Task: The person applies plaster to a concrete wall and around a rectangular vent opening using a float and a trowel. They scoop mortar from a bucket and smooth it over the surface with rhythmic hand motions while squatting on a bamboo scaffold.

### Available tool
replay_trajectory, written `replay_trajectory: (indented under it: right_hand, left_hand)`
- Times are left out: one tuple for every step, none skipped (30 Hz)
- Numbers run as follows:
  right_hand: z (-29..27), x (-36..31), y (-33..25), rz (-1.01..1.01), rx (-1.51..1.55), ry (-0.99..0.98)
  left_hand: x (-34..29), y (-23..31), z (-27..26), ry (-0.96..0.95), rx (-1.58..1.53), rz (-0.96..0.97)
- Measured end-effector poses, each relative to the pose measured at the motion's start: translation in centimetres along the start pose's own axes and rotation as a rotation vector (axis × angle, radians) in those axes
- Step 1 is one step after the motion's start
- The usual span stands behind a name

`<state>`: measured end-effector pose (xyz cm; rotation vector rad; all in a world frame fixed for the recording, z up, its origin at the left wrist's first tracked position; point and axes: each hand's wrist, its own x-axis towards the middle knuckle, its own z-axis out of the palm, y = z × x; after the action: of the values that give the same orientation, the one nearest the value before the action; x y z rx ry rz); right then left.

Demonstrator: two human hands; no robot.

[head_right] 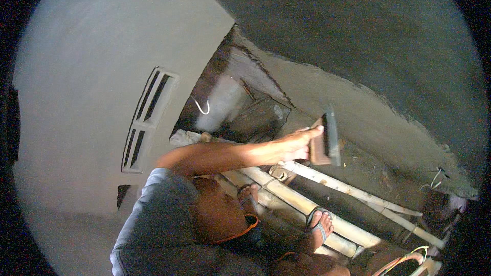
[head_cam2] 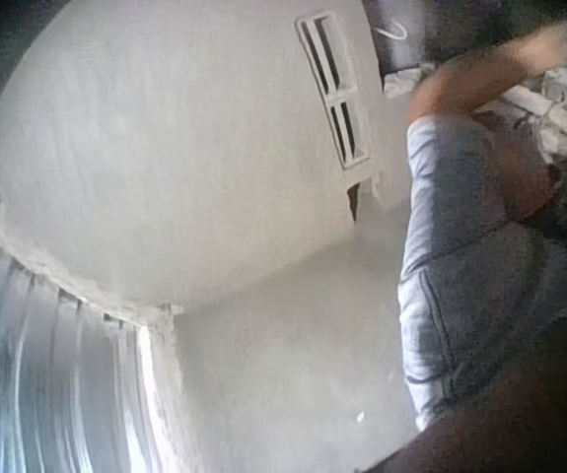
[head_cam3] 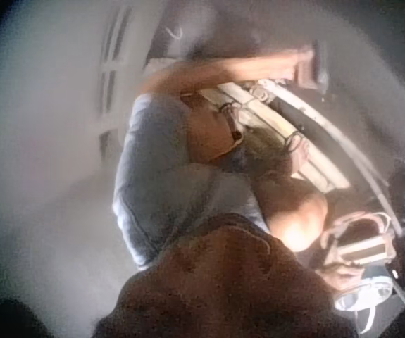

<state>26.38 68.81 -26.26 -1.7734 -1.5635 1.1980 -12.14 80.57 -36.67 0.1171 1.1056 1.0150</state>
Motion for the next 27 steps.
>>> replay_trajectory:
  right_hand:
    - [-2.0, 1.0, 0.0, -0.072, -0.02, 0.037]
    - [-3.8, 2.3, -0.1, -0.155, -0.038, 0.075]
    - [-4.7, 4.1, 0.0, -0.256, -0.042, 0.058]
    - [-4.8, 6.4, -0.1, -0.364, -0.072, 0.07]
    - [-3.9, 9.0, -0.7, -0.445, -0.107, 0.067]
    - [-1.2, 11.8, -1.2, -0.598, -0.196, 0.067]
    - [1.0, 13.3, -3.1, -0.55, -0.238, 0.011]
    - [2.8, 14.5, -5.4, -0.658, -0.225, 0.014]
    - [4.7, 14.7, -7.6, -0.704, -0.193, -0.065]
    - [6.3, 14.9, -9.0, -0.789, -0.29, -0.062]
    - [8.0, 15.7, -8.2, -0.869, -0.317, -0.135]
    - [9.4, 15.7, -8.9, -0.818, -0.424, -0.15]
    - [10.6, 16.0, -8.9, -0.832, -0.48, -0.152]
    - [11.7, 16.3, -8.8, -0.848, -0.532, -0.159]
    - [12.6, 16.6, -8.9, -0.865, -0.546, -0.142]
    - [13.4, 17.3, -8.9, -0.879, -0.564, -0.124]
    - [14.2, 17.7, -8.9, -0.892, -0.58, -0.107]
    - [14.9, 18.2, -8.8, -0.898, -0.586, -0.082]
    - [16.1, 17.7, -8.8, -0.905, -0.569, -0.086]
    - [17.1, 17.7, -8.7, -0.912, -0.573, -0.062]
    - [18.2, 17.7, -8.2, -0.954, -0.536, -0.018]
    - [18.5, 17.3, -7.9, -0.946, -0.491, -0.064]
    - [17.8, 18.5, -7.9, -0.928, -0.472, -0.065]
    - [17.3, 19.7, -7.8, -0.911, -0.453, -0.069]
    - [17.4, 20.2, -8.1, -0.869, -0.297, -0.084]
    - [17.7, 21.1, -7.2, -0.815, -0.219, -0.098]
    - [17.4, 22.3, -5.7, -0.699, -0.133, -0.124]
  left_hand:
    - [0.5, -0.5, 0.6, -0.008, -0.013, 0.024]
    - [1.2, -1.0, 1.2, -0.016, -0.024, 0.052]
    - [-0.3, -1.7, 1.5, 0.063, -0.004, 0.081]
    - [-0.2, -1.6, 3.5, 0.156, 0.049, 0.068]
    - [0.3, -1.5, 5.2, 0.137, 0.052, 0.06]
    - [0.5, -1.9, 6.9, 0.28, 0.093, 0.077]
    - [-0.4, -2.1, 8.1, 0.348, 0.123, 0.109]
    - [-0.4, -1.8, 9.3, 0.384, 0.167, 0.145]
    - [-1.6, -1.8, 8.6, 0.429, 0.194, 0.123]
    - [-1.7, -1.8, 8.6, 0.422, 0.217, 0.107]
    - [-2.6, -1.7, 8.4, 0.441, 0.244, 0.087]
    - [-3.2, -1.5, 8.7, 0.479, 0.24, 0.096]
    - [-4.2, -1.4, 8.9, 0.532, 0.235, 0.107]
    - [-4.1, -1.8, 8.3, 0.613, 0.255, 0.105]
    - [-3.7, -2.0, 8.0, 0.689, 0.278, 0.104]
    - [-3.8, -1.4, 8.1, 0.665, 0.324, 0.104]
    - [-4.5, -0.3, 8.5, 0.644, 0.372, 0.101]
    - [-5.2, 0.5, 9.2, 0.621, 0.42, 0.097]
    - [-5.9, 0.1, 9.0, 0.687, 0.396, 0.116]
    - [-6.2, -0.4, 8.8, 0.732, 0.368, 0.147]
    - [-4.7, -2.0, 6.6, 0.699, 0.331, 0.195]
    - [-4.3, -3.2, 4.8, 0.666, 0.285, 0.237]
    - [-6.3, -0.9, 7.2, 0.561, 0.287, 0.322]
    - [-7.1, 1.4, 7.3, 0.436, 0.352, 0.255]
    - [-7.6, 2.5, 5.2, 0.398, 0.407, 0.355]
    - [-8.0, 2.9, 2.5, 0.369, 0.452, 0.447]
    - [-9.2, 4.0, 0.7, 0.412, 0.657, 0.548]
